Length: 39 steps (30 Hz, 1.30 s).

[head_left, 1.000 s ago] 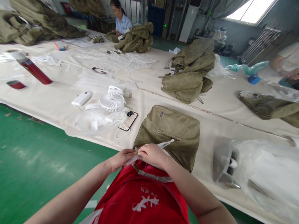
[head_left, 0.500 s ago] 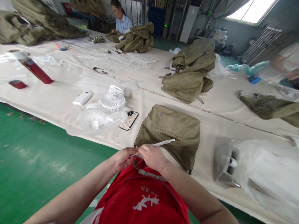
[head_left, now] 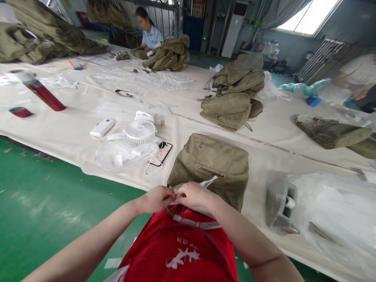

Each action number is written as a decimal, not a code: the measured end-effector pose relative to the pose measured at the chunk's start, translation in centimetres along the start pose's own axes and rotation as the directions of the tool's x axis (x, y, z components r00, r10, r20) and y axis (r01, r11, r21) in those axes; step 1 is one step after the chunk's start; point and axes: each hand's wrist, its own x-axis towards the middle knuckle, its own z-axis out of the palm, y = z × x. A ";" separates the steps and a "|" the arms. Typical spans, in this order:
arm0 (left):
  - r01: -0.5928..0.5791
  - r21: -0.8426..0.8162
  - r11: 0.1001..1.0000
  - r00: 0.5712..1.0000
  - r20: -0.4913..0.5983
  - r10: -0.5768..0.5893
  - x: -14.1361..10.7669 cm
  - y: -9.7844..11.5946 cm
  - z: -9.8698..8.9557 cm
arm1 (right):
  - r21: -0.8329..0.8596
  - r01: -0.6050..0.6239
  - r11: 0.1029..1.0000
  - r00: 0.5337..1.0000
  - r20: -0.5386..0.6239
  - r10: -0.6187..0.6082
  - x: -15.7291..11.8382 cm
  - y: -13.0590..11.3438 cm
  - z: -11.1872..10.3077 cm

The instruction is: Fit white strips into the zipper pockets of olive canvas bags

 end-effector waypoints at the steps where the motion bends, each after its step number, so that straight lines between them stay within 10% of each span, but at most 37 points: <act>1: -0.011 0.019 1.000 1.000 0.005 0.011 -0.1 0.2 0.0 | -0.040 0.007 0.999 1.000 0.016 -0.006 0.2 0.0 -0.1; 7: 0.116 -0.314 0.942 0.986 -0.076 -0.147 0.1 0.0 0.7 | -0.289 0.093 0.953 0.989 -0.084 -0.122 -0.5 -1.4 -0.6; 14: 0.290 -0.792 0.537 0.908 0.049 -0.417 0.6 -1.0 2.1 | -0.328 0.064 0.943 0.974 -0.184 -0.130 -2.5 -3.2 -0.1; 26: 0.224 -0.605 0.764 0.959 -0.002 -0.283 -0.9 0.8 -0.3 | 0.173 0.011 0.985 0.914 -0.401 0.060 -2.2 -0.5 0.4; 31: 0.249 -0.406 0.880 0.953 -0.059 -0.297 -1.3 -1.3 -0.9 | 0.334 -0.053 0.941 0.736 -0.624 0.263 -4.6 2.0 0.8; 37: 0.341 -0.249 0.907 0.885 -0.240 -0.398 -1.5 -5.9 -1.8 | 0.415 -0.567 0.711 0.198 -0.769 0.608 -13.7 10.8 1.0; 39: 0.362 -0.258 0.896 0.843 -0.320 -0.433 -1.0 -6.9 -1.7 | 0.463 -0.677 0.572 0.100 -0.711 0.696 -16.5 12.8 1.6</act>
